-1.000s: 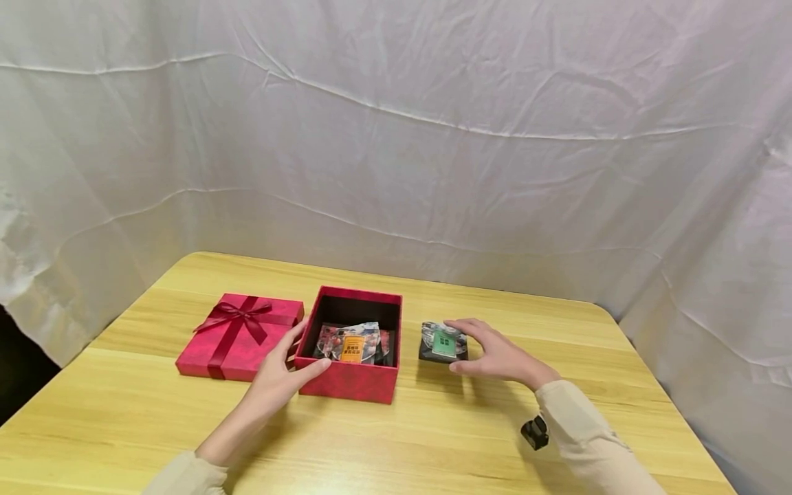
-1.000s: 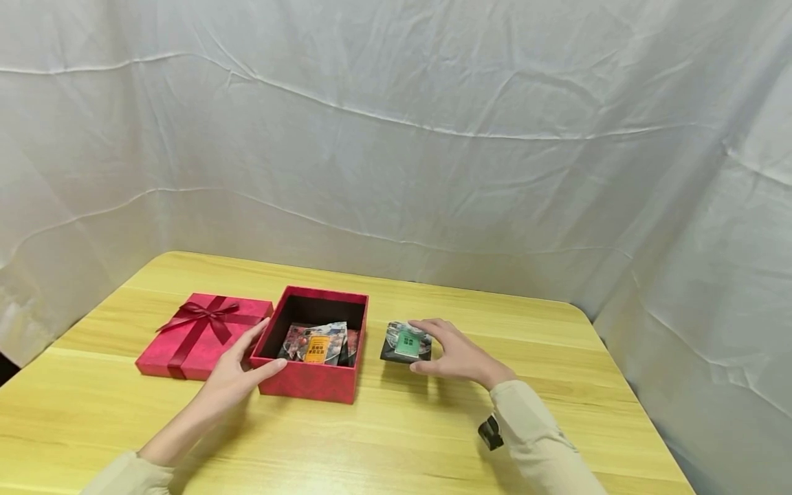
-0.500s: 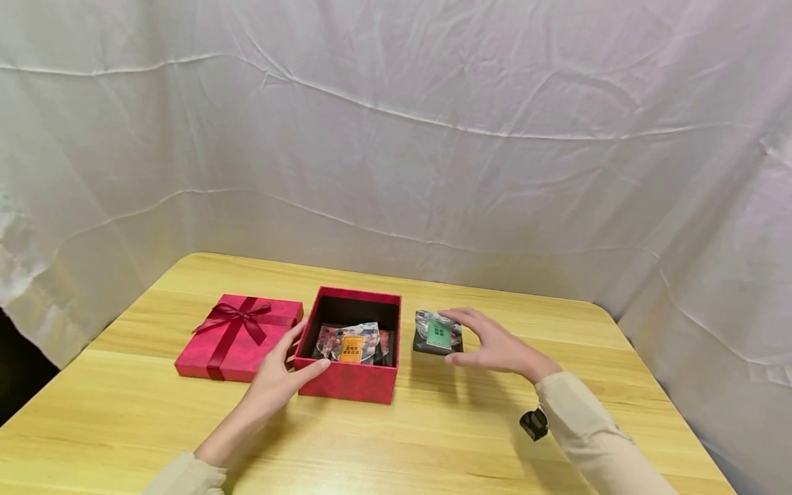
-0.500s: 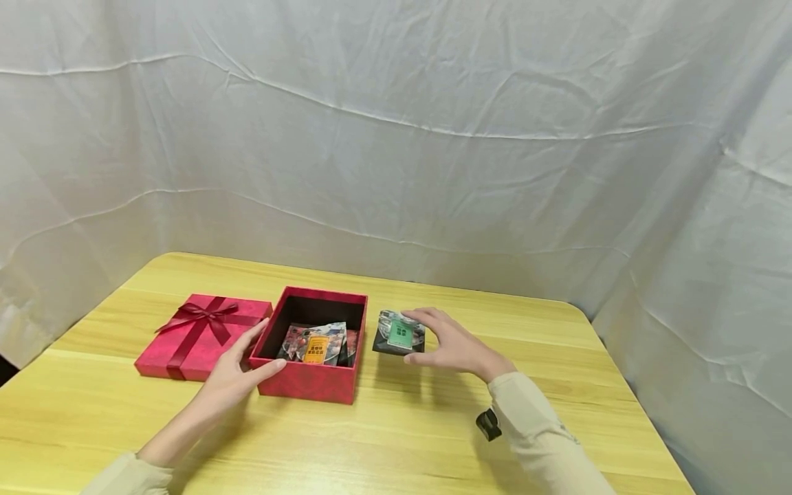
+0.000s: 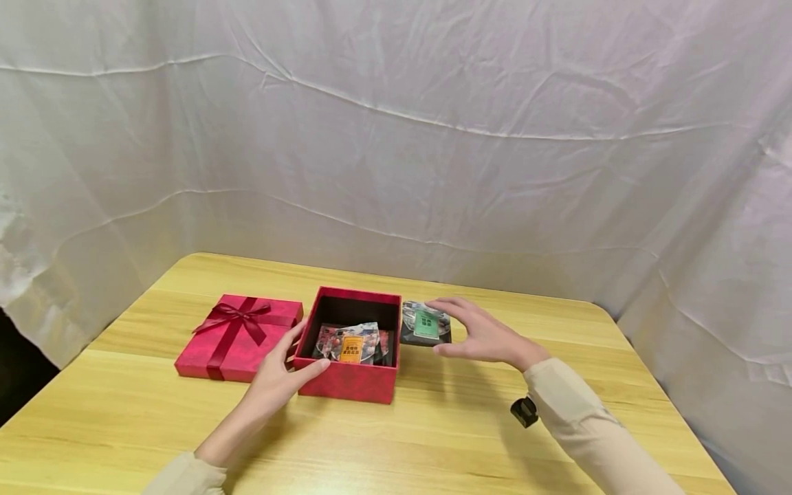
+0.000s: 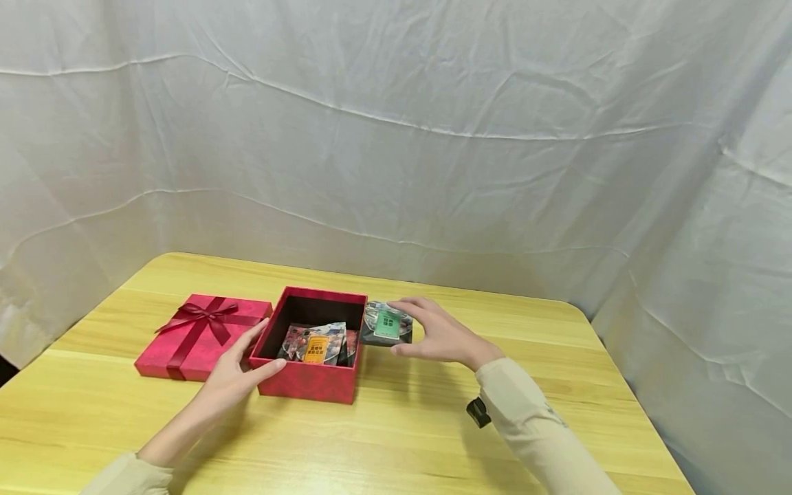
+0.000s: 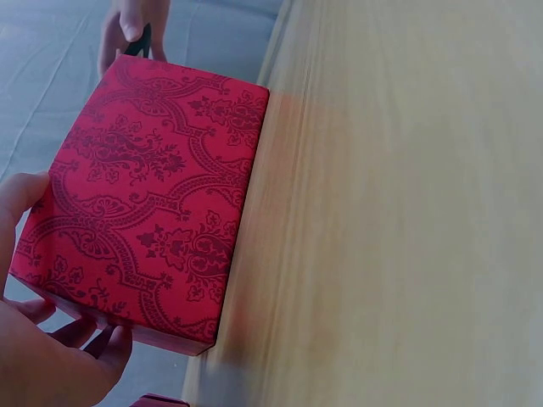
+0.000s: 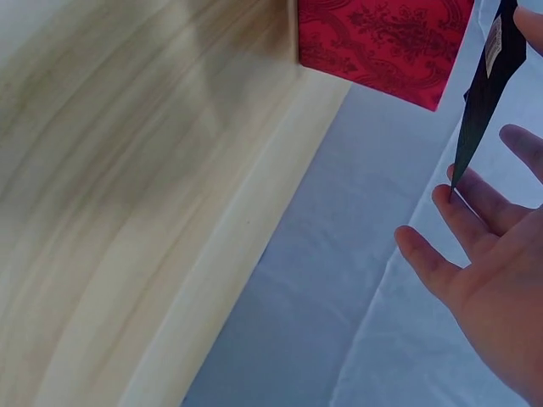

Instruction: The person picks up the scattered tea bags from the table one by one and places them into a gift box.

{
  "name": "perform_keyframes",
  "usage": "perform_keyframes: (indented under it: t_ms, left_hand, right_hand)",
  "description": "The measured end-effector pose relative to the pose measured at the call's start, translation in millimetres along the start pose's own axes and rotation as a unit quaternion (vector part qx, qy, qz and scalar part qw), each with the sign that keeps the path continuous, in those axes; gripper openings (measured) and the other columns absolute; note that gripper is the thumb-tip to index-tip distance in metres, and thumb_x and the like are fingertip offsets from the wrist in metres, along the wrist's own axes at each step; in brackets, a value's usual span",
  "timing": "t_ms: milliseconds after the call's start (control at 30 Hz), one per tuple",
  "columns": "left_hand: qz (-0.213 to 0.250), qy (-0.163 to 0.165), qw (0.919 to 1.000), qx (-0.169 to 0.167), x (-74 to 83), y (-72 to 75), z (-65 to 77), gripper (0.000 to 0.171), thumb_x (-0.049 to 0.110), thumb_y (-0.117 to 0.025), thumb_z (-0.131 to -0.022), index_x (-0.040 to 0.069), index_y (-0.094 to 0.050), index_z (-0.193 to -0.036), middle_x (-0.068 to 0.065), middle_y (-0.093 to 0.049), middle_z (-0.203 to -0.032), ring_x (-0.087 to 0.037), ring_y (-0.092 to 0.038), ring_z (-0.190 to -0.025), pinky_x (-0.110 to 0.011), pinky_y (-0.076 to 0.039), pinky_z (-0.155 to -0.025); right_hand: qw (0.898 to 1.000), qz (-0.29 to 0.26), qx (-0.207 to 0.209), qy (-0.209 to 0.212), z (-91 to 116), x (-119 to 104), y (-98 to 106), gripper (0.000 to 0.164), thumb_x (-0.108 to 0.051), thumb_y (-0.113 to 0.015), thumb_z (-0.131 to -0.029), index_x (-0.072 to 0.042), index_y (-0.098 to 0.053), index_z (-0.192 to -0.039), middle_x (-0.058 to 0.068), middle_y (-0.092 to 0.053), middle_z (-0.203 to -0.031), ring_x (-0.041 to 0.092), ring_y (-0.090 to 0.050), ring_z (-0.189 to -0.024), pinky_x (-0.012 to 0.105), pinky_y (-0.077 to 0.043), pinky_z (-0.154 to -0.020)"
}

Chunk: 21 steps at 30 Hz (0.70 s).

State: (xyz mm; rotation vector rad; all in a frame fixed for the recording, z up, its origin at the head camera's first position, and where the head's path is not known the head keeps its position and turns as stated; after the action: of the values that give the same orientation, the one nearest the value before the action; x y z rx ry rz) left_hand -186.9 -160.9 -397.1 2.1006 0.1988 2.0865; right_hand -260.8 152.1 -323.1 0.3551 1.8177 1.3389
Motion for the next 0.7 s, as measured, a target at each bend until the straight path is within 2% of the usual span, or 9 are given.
perform_keyframes:
  t_ms: [267, 700]
  left_hand:
    - [-0.003, -0.001, 1.0000, 0.001, -0.6, -0.1, -0.2, 0.083, 0.025, -0.073, -0.088, 0.016, -0.024, -0.154, -0.018, -0.035, -0.149, -0.035, -0.046, -0.124, -0.043, -0.046, -0.092]
    - [-0.004, -0.004, 1.0000, 0.001, 0.3, 0.6, 0.0, 0.084, 0.025, -0.073, -0.087, 0.015, -0.024, -0.154, -0.018, -0.035, -0.150, -0.035, -0.046, -0.125, -0.043, -0.045, -0.093]
  right_hand:
    - [1.000, 0.019, -0.011, 0.005, -16, -12, 0, 0.074, -0.041, -0.071, -0.083, -0.017, -0.043, -0.147, 0.009, -0.039, -0.147, 0.032, -0.036, -0.134, 0.058, -0.033, -0.101]
    - [0.998, 0.050, -0.037, 0.028, -36, -28, -5, 0.074, -0.044, -0.069, -0.083, -0.015, -0.044, -0.146, 0.010, -0.041, -0.144, 0.029, -0.038, -0.129, 0.054, -0.036, -0.101]
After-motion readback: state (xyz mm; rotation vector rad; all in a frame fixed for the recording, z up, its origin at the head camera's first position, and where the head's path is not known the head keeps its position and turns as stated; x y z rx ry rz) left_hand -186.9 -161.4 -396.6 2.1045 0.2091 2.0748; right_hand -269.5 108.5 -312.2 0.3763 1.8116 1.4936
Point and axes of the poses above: each hand's wrist, its own z-axis away from the middle knuckle, its own y-axis out of the back of the hand, x = y × z, the point moved 4 cm from there along -z, towards the middle knuckle
